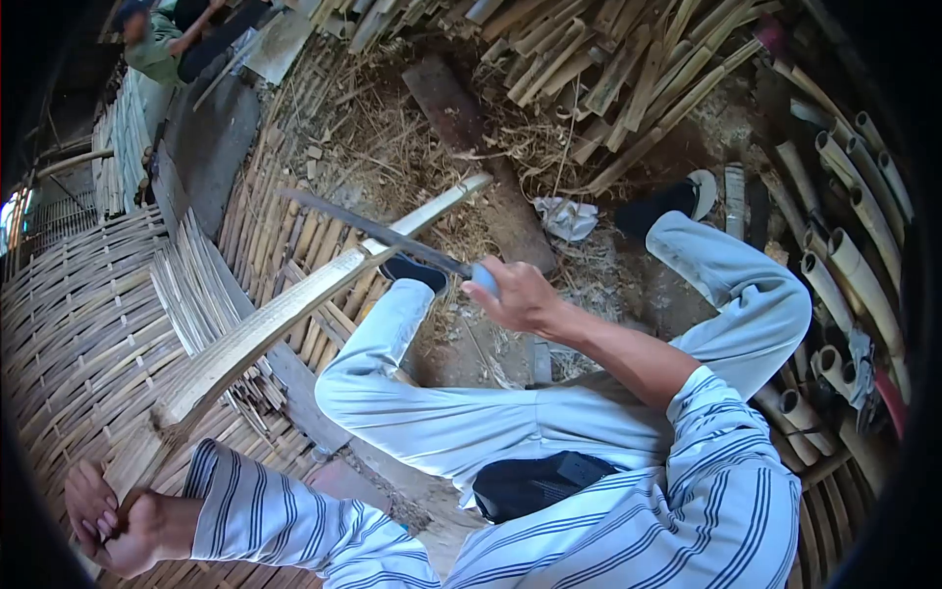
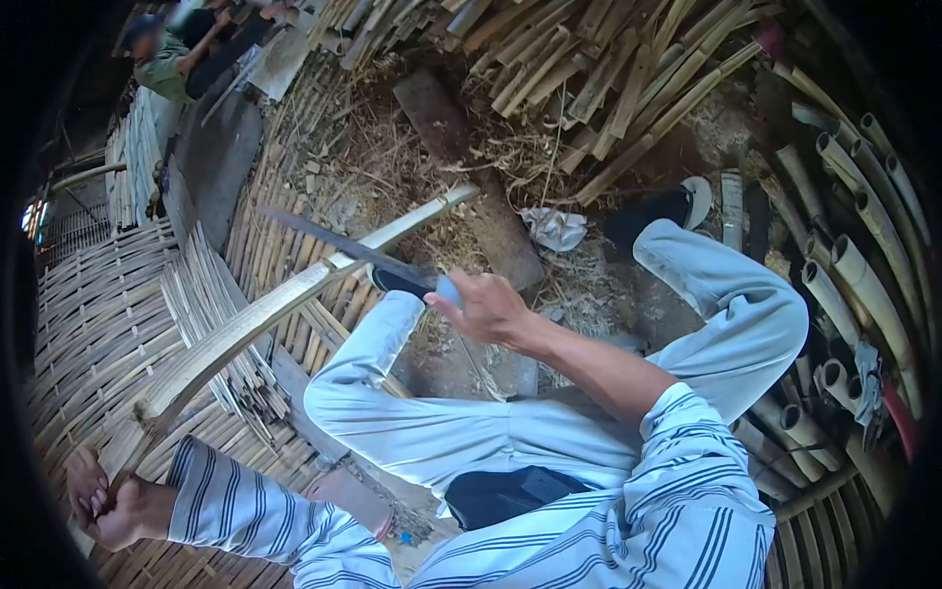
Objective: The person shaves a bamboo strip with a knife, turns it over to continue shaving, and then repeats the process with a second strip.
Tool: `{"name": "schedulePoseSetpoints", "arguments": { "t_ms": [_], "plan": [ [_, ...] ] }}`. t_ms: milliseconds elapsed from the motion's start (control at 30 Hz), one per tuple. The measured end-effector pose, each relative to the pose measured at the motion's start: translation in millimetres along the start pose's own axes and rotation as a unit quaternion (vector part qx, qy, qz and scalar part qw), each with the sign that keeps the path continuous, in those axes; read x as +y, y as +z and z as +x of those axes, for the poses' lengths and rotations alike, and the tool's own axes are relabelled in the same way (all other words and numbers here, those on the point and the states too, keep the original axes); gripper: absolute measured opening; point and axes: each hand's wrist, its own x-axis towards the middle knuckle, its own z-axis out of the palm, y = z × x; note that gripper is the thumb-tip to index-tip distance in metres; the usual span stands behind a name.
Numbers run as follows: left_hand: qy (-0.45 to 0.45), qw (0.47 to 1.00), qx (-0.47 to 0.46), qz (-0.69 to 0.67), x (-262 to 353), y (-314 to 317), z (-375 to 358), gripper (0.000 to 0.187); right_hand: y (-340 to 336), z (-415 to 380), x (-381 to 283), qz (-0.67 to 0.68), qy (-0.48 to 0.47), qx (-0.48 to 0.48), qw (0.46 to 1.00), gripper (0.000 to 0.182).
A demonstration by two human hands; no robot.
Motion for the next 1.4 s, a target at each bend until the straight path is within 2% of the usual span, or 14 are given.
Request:
{"name": "schedulePoseSetpoints", "arguments": {
  "t_ms": [133, 200, 333, 433, 533, 633, 733, 833, 933, 967, 1033, 1233, 1333, 1400],
  "plan": [
    [-0.032, 0.999, -0.006, 0.009, 4.9, -11.8, 6.1, 0.023, 33.2, 7.9, 80.6, -0.045, 0.078, 0.069, 0.993, 0.052],
    [-0.058, 0.99, -0.066, -0.114, 2.3, -8.5, 4.2, 0.023, 22.0, 23.1, 108.3, -0.094, 0.109, 0.095, 0.985, 0.052],
    [-0.025, 0.997, -0.006, -0.076, -10.5, -7.2, 2.1, 0.024, 4.1, 3.4, 8.0, 0.1, 0.09, 0.027, 0.991, 0.054],
    [-0.064, 0.993, -0.035, -0.092, -0.1, -3.4, -1.2, 0.024, 7.4, -4.5, -14.5, -0.013, -0.054, 0.002, 0.998, 0.054],
    [-0.038, 0.996, -0.022, -0.083, -2.9, -2.1, -1.2, 0.023, 27.9, 5.6, 67.2, 0.037, 0.129, 0.029, 0.991, 0.053],
    [-0.054, 0.989, -0.038, -0.134, -1.1, -6.0, 0.4, 0.023, 8.6, 15.9, 84.8, -0.055, 0.151, 0.071, 0.984, 0.052],
    [-0.038, 0.997, 0.009, -0.065, 0.5, 1.5, -7.4, 0.025, -4.5, 4.2, 20.6, 0.087, 0.16, 0.008, 0.983, 0.052],
    [-0.037, 0.997, 0.007, -0.061, -3.7, 7.8, -9.9, 0.024, -4.9, -11.6, -17.4, -0.03, 0.01, -0.003, 0.999, 0.052],
    [-0.035, 0.997, -0.027, -0.07, 0.5, -3.3, -2.6, 0.024, 22.0, -10.0, 35.1, 0.0, 0.048, 0.027, 0.998, 0.051],
    [-0.012, 0.998, 0.033, -0.045, 0.1, 14.5, -11.9, 0.025, 29.7, -4.6, 66.9, 0.009, 0.1, 0.073, 0.992, 0.053],
    [-0.037, 0.993, -0.029, -0.106, 7.0, 13.7, -13.2, 0.024, 10.1, 14.6, 114.1, -0.049, 0.249, 0.073, 0.964, 0.054],
    [-0.029, 0.986, -0.048, -0.155, 0.1, 9.8, -4.6, 0.023, 1.5, 10.5, 24.8, 0.08, 0.096, 0.014, 0.992, 0.055],
    [-0.053, 0.986, -0.082, -0.136, 3.3, 5.5, -1.1, 0.024, 7.7, -3.3, 4.3, -0.046, -0.017, 0.003, 0.999, 0.054],
    [-0.042, 0.991, -0.054, -0.116, 6.0, 10.4, -9.6, 0.025, 10.5, -6.6, 30.6, 0.0, 0.089, 0.014, 0.996, 0.054]
  ]
}}
